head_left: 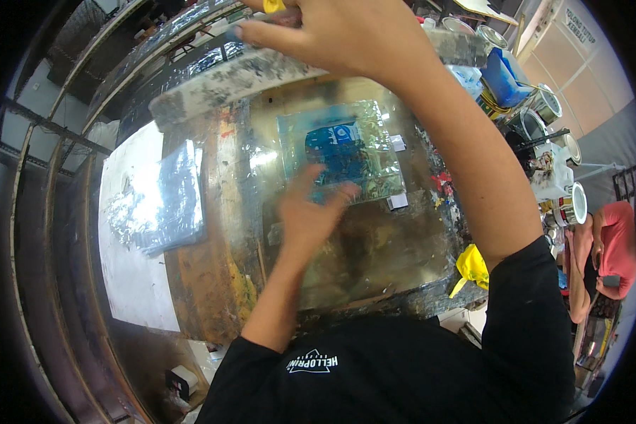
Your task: The person performs screen printing by repeatedly pulling blue ink across a mesh screen with a squeegee and peeling printed sheets from the table. A coworker assists by removing the printed sheets after each pull.
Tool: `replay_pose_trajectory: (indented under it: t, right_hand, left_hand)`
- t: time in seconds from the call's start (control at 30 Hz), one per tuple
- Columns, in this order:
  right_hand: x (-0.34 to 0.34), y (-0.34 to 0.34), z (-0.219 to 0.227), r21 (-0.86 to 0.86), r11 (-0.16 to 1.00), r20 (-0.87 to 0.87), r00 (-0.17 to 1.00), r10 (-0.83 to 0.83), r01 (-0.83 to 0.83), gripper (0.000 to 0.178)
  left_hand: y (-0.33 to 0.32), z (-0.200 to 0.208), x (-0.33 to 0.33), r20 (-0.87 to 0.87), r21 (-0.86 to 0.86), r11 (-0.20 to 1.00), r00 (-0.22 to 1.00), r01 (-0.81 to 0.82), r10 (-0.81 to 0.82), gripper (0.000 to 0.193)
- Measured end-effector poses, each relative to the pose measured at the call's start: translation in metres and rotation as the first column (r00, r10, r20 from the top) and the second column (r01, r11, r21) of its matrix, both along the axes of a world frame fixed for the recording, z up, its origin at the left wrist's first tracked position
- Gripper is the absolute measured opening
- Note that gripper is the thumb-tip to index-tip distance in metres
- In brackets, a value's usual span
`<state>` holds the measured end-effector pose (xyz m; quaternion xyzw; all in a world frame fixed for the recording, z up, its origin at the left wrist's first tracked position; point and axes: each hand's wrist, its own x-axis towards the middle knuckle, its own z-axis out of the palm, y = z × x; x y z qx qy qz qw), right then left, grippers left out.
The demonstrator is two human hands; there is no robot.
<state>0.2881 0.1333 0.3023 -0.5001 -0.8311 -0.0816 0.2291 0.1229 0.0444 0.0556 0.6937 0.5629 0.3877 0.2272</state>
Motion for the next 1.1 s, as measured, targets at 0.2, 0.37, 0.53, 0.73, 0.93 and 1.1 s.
replay_pose_trajectory:
  t: [0.2,0.37,0.53,0.73,0.93,1.1]
  right_hand:
    - [0.001,-0.044,-0.087,0.054,0.999,0.028,1.0,-0.001,0.0,0.05]
    - [0.021,-0.06,-0.167,-0.417,0.904,0.074,0.988,0.136,-0.094,0.035]
    - [0.018,-0.091,-0.2,-0.671,0.741,0.093,0.994,0.049,0.027,0.037]
    - [-0.006,-0.131,-0.239,-0.394,0.908,0.186,0.98,-0.069,0.139,0.038]
    - [-0.007,-0.101,-0.25,-0.241,0.967,0.11,0.992,-0.058,0.083,0.033]
    - [-0.005,-0.033,-0.266,-0.143,0.984,0.106,0.99,-0.089,0.104,0.029]
  left_hand:
    - [0.002,0.072,-0.101,0.629,-0.092,0.991,0.777,0.099,-0.019,0.049]
    - [-0.04,-0.006,-0.1,0.34,-0.345,0.938,0.926,-0.04,0.164,0.075]
    - [-0.048,-0.06,-0.111,-0.138,-0.015,0.983,0.974,-0.185,0.182,0.098]
    - [-0.05,-0.062,-0.109,-0.25,-0.04,0.978,0.95,-0.206,0.19,0.086]
    - [-0.049,-0.058,-0.109,-0.26,-0.039,0.979,0.948,-0.202,0.185,0.085]
    - [-0.048,-0.055,-0.11,-0.253,-0.063,0.98,0.953,-0.188,0.167,0.081]
